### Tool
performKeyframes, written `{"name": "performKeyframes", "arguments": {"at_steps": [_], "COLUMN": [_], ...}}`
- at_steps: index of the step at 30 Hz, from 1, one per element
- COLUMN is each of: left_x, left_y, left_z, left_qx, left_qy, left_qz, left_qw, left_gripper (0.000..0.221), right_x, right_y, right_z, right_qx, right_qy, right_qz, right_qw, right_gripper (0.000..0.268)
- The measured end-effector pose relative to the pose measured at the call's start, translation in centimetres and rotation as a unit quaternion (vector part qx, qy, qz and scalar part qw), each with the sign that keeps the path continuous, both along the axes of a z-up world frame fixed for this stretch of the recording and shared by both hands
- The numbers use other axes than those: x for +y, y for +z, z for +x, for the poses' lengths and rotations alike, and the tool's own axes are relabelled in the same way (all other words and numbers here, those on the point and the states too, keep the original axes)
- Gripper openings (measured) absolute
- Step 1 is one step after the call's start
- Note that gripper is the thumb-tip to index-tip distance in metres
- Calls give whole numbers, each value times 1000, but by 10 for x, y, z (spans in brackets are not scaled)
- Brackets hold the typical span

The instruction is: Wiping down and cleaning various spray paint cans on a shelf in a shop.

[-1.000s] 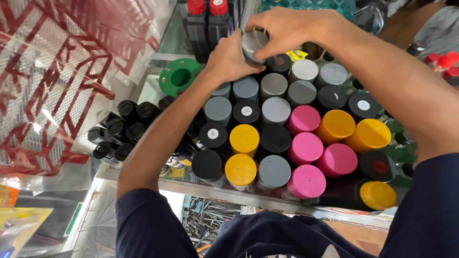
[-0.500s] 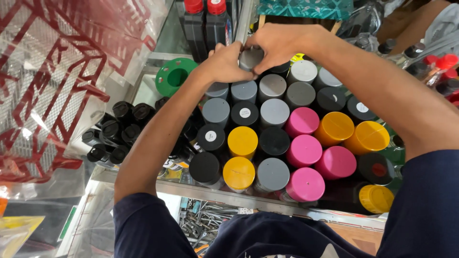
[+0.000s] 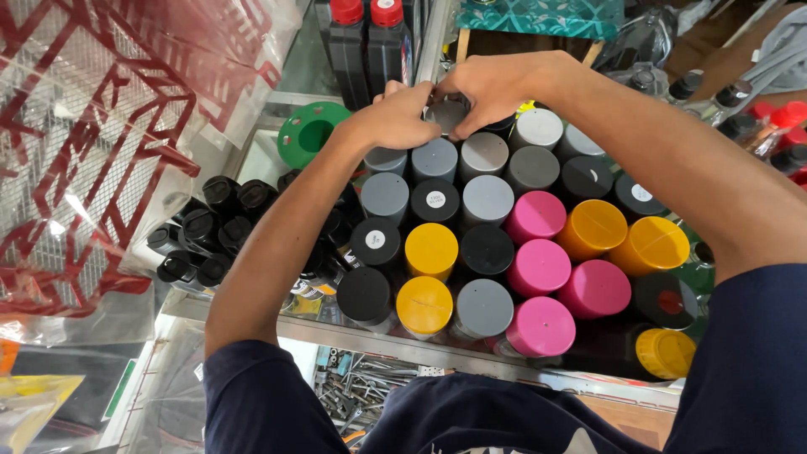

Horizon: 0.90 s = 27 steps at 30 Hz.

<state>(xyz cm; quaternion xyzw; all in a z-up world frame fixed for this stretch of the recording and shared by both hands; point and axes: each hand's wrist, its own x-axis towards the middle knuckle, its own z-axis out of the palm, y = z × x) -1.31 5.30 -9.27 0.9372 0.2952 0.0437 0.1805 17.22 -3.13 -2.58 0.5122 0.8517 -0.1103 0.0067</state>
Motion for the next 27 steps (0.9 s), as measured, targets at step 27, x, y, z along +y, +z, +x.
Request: {"name": "performKeyframes", "arguments": {"at_steps": [27], "left_x": [3], "left_y": [-21], "left_z": [-2], "left_qx": [-67], "left_qy": [-39], "left_qz": [94], "left_qw": [993], "left_gripper": [48], "right_x": [-240], "right_y": [84], "right_z": [-22], "right_qx": [-391], "right_qy": [-30], "right_qz": [209], "right_qw": [896], "right_gripper": [50]}}
